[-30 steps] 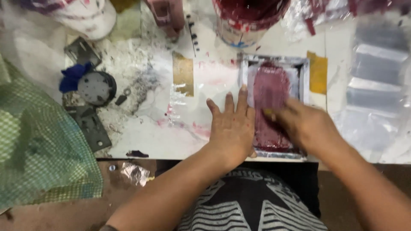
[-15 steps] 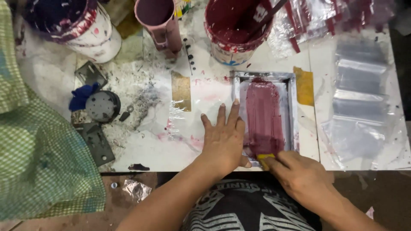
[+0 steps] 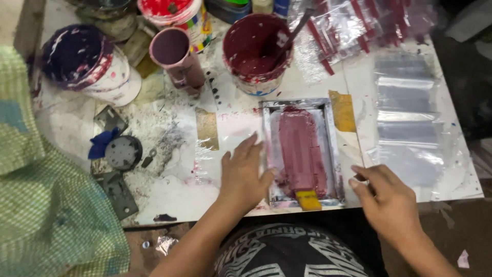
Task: A person is preparing a screen printing frame by spreading red ink with a squeegee and organizing plastic bags on a work table.
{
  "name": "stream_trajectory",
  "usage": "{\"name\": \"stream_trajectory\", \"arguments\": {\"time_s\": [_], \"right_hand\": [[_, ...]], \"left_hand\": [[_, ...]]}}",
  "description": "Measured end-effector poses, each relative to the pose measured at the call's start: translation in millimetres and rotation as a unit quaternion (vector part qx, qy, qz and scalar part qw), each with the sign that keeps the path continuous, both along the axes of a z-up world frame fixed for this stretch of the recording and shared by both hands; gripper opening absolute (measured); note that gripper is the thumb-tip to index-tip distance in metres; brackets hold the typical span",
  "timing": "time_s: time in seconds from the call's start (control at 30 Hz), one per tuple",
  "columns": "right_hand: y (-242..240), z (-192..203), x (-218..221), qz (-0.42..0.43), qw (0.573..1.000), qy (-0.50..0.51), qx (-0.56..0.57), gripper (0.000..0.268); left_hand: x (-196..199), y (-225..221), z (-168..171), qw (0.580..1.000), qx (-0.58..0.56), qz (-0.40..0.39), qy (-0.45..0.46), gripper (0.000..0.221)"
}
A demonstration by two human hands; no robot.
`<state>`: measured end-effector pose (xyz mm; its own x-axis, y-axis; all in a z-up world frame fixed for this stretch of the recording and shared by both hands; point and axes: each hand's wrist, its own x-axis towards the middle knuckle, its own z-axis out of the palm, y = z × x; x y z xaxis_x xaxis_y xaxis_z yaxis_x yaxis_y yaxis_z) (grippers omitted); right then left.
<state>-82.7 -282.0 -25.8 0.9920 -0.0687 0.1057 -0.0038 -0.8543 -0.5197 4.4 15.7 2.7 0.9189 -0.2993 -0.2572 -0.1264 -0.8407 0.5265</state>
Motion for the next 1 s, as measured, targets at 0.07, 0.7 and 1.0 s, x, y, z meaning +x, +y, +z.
{"name": "stream_trajectory", "arguments": {"time_s": [0.07,0.7,1.0], "right_hand": [[-4.7,-4.7,4.5,-0.020,0.999,0.030,0.029,0.034],[7.8,-3.5,89.2,-0.100,0.963,0.241,-0.062,0.038],[10.2,6.8,105.3,-0.123,0.934,0.332,-0.049,0.040]], "left_hand": [[-5.6,6.0,-18.4,0.998,-0.025,0.028,-0.053,0.059],[17.0,-26.9,-12.5,0.977,-0.026,0.189,0.097,0.046],[29.1,-23.8,-11.6,0.965,-0.026,0.206,0.160,0.035]]}}
